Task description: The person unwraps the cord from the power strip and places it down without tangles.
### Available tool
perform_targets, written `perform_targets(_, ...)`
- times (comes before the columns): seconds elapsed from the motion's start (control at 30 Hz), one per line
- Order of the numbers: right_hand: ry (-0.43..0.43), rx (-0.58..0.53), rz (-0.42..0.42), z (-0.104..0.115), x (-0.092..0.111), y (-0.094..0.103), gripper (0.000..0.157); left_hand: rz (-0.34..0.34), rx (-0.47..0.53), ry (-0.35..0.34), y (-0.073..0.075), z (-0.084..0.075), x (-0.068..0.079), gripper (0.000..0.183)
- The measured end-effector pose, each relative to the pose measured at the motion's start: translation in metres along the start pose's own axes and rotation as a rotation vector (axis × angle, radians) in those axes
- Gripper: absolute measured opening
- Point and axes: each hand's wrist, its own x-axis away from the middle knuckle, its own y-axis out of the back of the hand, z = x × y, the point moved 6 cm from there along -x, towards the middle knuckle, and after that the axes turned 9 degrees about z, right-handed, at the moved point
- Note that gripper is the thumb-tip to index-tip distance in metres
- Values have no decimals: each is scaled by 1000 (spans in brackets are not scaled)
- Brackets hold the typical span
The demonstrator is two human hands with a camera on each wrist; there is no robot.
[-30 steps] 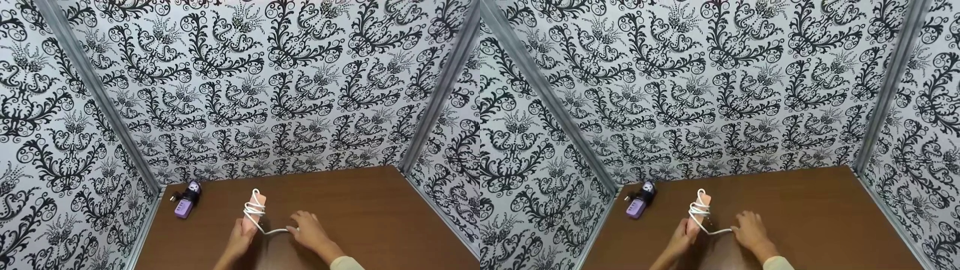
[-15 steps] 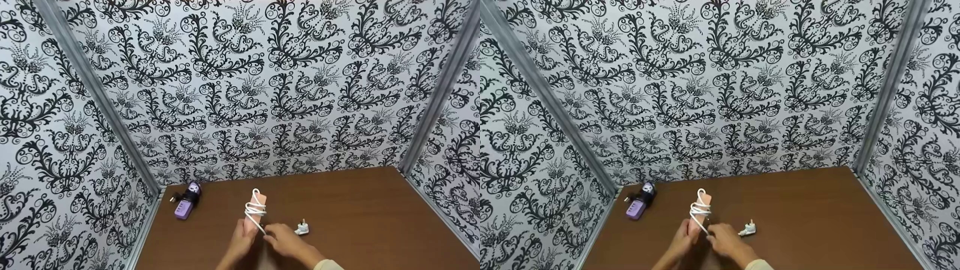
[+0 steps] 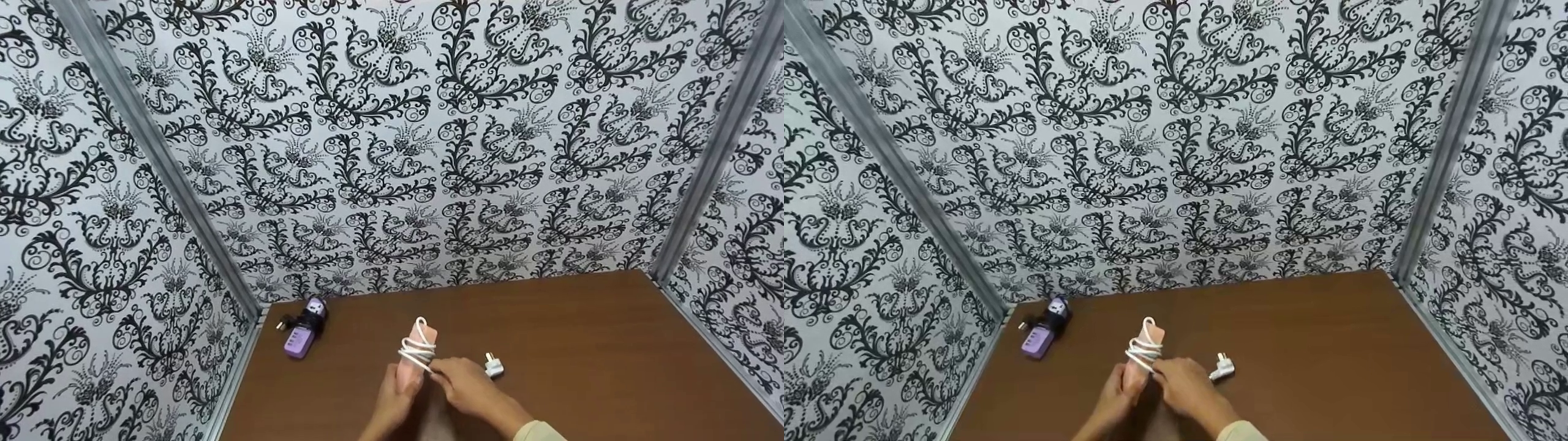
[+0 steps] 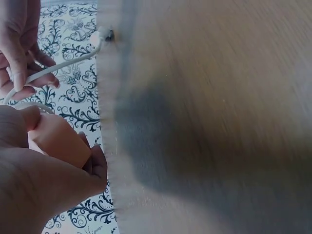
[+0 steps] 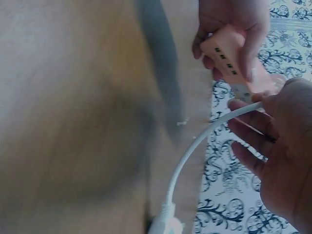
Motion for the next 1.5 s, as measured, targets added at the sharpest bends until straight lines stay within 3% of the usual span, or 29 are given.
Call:
perform_targets(0.13, -33, 68, -71, 1, -5, 10, 2, 10, -33, -22, 1, -3, 0, 33)
perform_targets(0.23, -92, 68, -79, -2, -7, 18, 3, 13, -53, -28, 3, -2, 0, 34)
perform_targets(0.3, -133, 57, -89, -3, -8, 24, 7, 13, -74, -94, 4, 8, -4, 34)
perform_targets(0.43, -225, 20, -145, -10, -8, 34, 7, 2, -116, -296, 4, 44, -14, 35)
perform_targets(0.5, -275, -11, -174, -16, -9, 38, 4, 15, -97, -344, 5, 46, -14, 35)
perform_targets(0.63, -337, -79, -179, -27, -9, 40, 6, 59, 4, -253, 9, 17, -4, 35)
perform_targets(0.77, -357, -87, -140, -36, -4, 30, 8, 52, -10, -126, 10, 3, 3, 30)
perform_targets(0.83, -355, -51, -123, -39, 1, 23, 11, 36, -31, -83, 12, 3, 5, 30)
perform_targets(1.0, -380, 49, -100, -49, 14, 8, 15, -12, -34, -62, 18, 8, 4, 33)
perform_targets(1.27, -520, -17, -76, -87, 35, -2, 15, -13, 27, -52, 25, 12, 4, 33)
perform_targets(1.5, -548, -1, -67, -112, 56, -19, 25, -54, 8, 13, 23, 19, 3, 30)
